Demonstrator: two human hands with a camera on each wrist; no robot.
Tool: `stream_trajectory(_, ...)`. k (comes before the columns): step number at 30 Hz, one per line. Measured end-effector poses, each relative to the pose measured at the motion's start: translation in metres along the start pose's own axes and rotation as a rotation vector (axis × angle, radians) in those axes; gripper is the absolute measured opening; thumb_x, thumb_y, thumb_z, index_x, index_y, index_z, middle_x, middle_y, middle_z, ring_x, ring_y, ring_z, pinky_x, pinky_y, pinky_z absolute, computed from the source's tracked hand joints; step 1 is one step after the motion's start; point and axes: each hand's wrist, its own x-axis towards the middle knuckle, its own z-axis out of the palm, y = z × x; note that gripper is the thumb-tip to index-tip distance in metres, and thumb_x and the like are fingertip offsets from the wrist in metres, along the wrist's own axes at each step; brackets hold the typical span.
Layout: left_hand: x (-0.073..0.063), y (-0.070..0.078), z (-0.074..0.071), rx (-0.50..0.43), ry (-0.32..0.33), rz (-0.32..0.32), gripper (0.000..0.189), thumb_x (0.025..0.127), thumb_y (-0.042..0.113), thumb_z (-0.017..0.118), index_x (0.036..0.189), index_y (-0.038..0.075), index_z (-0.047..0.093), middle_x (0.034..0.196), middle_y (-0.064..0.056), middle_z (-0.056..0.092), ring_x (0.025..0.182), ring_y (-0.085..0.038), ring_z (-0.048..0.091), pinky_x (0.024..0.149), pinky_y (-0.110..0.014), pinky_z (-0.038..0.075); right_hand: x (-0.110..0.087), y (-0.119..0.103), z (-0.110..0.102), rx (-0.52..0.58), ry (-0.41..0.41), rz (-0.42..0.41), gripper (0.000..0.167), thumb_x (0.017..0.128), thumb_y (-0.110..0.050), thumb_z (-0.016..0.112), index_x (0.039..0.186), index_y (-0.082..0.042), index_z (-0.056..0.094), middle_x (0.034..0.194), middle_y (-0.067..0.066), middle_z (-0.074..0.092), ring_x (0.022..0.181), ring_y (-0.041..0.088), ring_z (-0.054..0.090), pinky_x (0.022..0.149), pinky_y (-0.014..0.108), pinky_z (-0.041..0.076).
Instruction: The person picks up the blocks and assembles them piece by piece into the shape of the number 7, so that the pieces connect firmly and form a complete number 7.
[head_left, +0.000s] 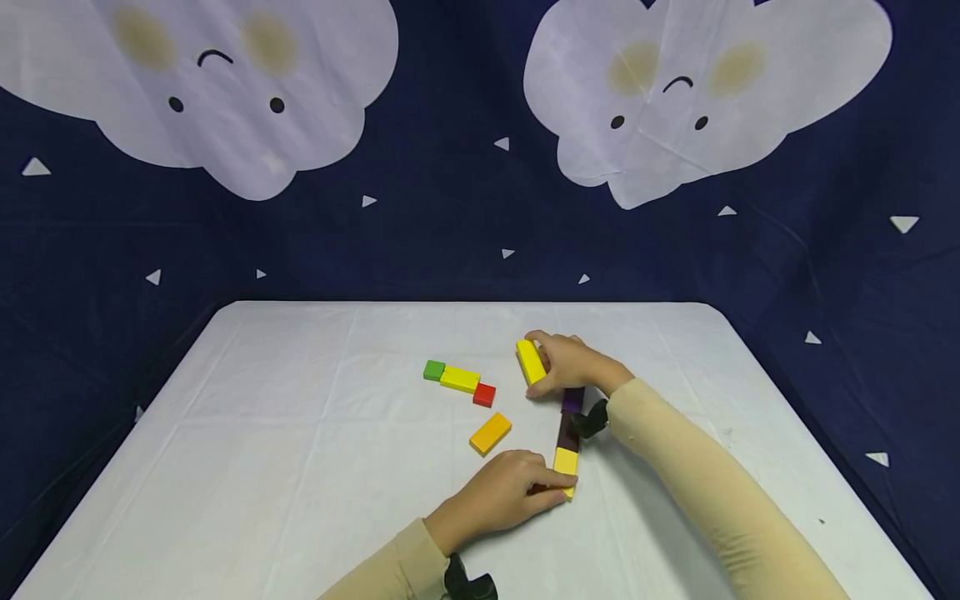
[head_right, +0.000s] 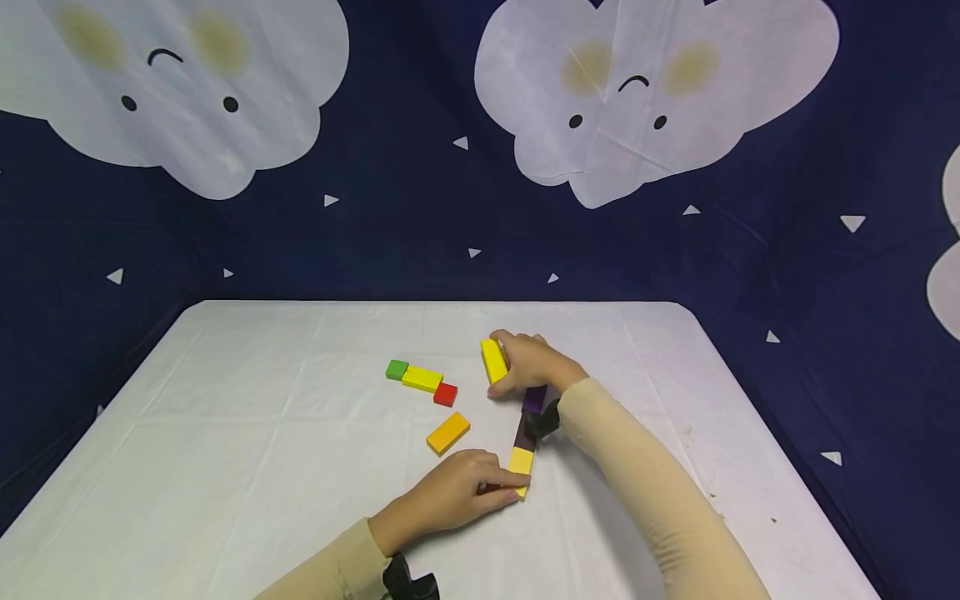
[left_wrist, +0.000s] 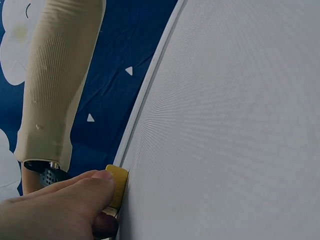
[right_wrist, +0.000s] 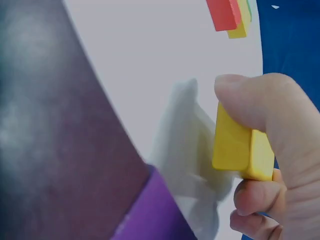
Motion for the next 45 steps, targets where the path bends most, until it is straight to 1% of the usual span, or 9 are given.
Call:
stream_trajectory(7,0.0,0.0,0.001,0.011,0.006,-0.007,0.027,0.097,0.036,0.063,0.123,0.031,0.071,0.068,0.016,0.053,0.061,0.005,0.038,0.062,-0.01,0.032,0.002,0.009,-0.003,0.044,0.059,0.042,0.108,0.066,-0.047,0.087,0.152,-0.011,0.032,0.098,0.0,0.063,0.087,0.018,0.056,0.09,0.042,0.041)
stream_trajectory(10,0.0,0.001,0.001,0.012,0.001,-0.011,0.027,0.097,0.036,0.063,0.123,0.032,0.071,0.066,0.017,0.05,0.06,0.005,0.037,0.062,-0.01,0.031,0.001,0.014,-0.003,0.062,0.082,0.061,0.108,0.067,-0.047,0.087,0.152,-0.011,0.032,0.096,0.001,0.063,0.084,0.018,0.057,0.09,0.042,0.041)
stream_trajectory(14,0.0,0.002,-0.001,0.014,-0.002,-0.013,0.027,0.097,0.036,0.063,0.123,0.032,0.071,0.065,0.017,0.049,0.06,0.005,0.037,0.062,-0.011,0.031,0.0,0.019,-0.005,0.073,0.096,0.078,0.108,0.068,-0.047,0.087,0.152,-0.01,0.031,0.093,0.002,0.064,0.083,0.019,0.056,0.098,0.046,0.037)
stream_trajectory(19,0.0,0.002,0.0,0.014,-0.001,-0.012,0.027,0.097,0.036,0.063,0.123,0.031,0.071,0.065,0.017,0.049,0.059,0.004,0.037,0.061,-0.011,0.031,-0.003,0.026,-0.008,0.071,0.105,0.102,0.108,0.069,-0.047,0.086,0.152,-0.008,0.029,0.093,0.003,0.064,0.084,0.02,0.057,0.103,0.05,0.034)
stream_trajectory(23,0.0,0.002,0.0,0.018,0.0,-0.012,0.027,0.097,0.036,0.063,0.123,0.031,0.071,0.065,0.017,0.05,0.059,0.004,0.037,0.061,-0.011,0.03,-0.004,0.034,-0.008,0.069,0.106,0.115,0.108,0.07,-0.048,0.085,0.152,-0.007,0.029,0.097,0.005,0.064,0.088,0.021,0.057,0.104,0.051,0.033)
stream_trajectory(30,0.0,0.001,0.001,0.029,0.006,-0.01,0.027,0.097,0.035,0.064,0.123,0.031,0.072,0.065,0.017,0.049,0.059,0.004,0.036,0.061,-0.011,0.029,-0.009,0.045,-0.007,0.082,0.11,0.166,0.104,0.072,-0.051,0.083,0.152,-0.011,0.03,0.115,0.007,0.066,0.104,0.025,0.058,0.103,0.052,0.039)
stream_trajectory(36,0.0,0.001,0.0,0.038,0.01,-0.008,0.028,0.097,0.037,0.063,0.123,0.032,0.071,0.065,0.017,0.048,0.059,0.004,0.035,0.061,-0.011,0.029,-0.011,0.049,-0.007,0.103,0.094,0.188,0.104,0.073,-0.052,0.081,0.153,-0.008,0.03,0.125,0.013,0.063,0.111,0.03,0.057,0.103,0.053,0.041)
stream_trajectory(41,-0.001,0.001,0.001,0.038,0.006,-0.012,0.028,0.097,0.037,0.063,0.123,0.032,0.071,0.064,0.017,0.047,0.059,0.004,0.035,0.061,-0.011,0.029,-0.014,0.052,-0.007,0.118,0.079,0.218,0.105,0.074,-0.054,0.08,0.153,-0.008,0.029,0.13,0.016,0.059,0.118,0.033,0.055,0.106,0.054,0.04)
stream_trajectory(45,-0.001,0.001,0.001,0.031,0.001,-0.02,0.028,0.097,0.037,0.063,0.123,0.032,0.071,0.064,0.017,0.047,0.059,0.003,0.035,0.061,-0.011,0.029,-0.015,0.054,-0.007,0.142,0.067,0.227,0.105,0.075,-0.055,0.079,0.154,-0.006,0.027,0.131,0.017,0.058,0.118,0.033,0.054,0.106,0.054,0.04)
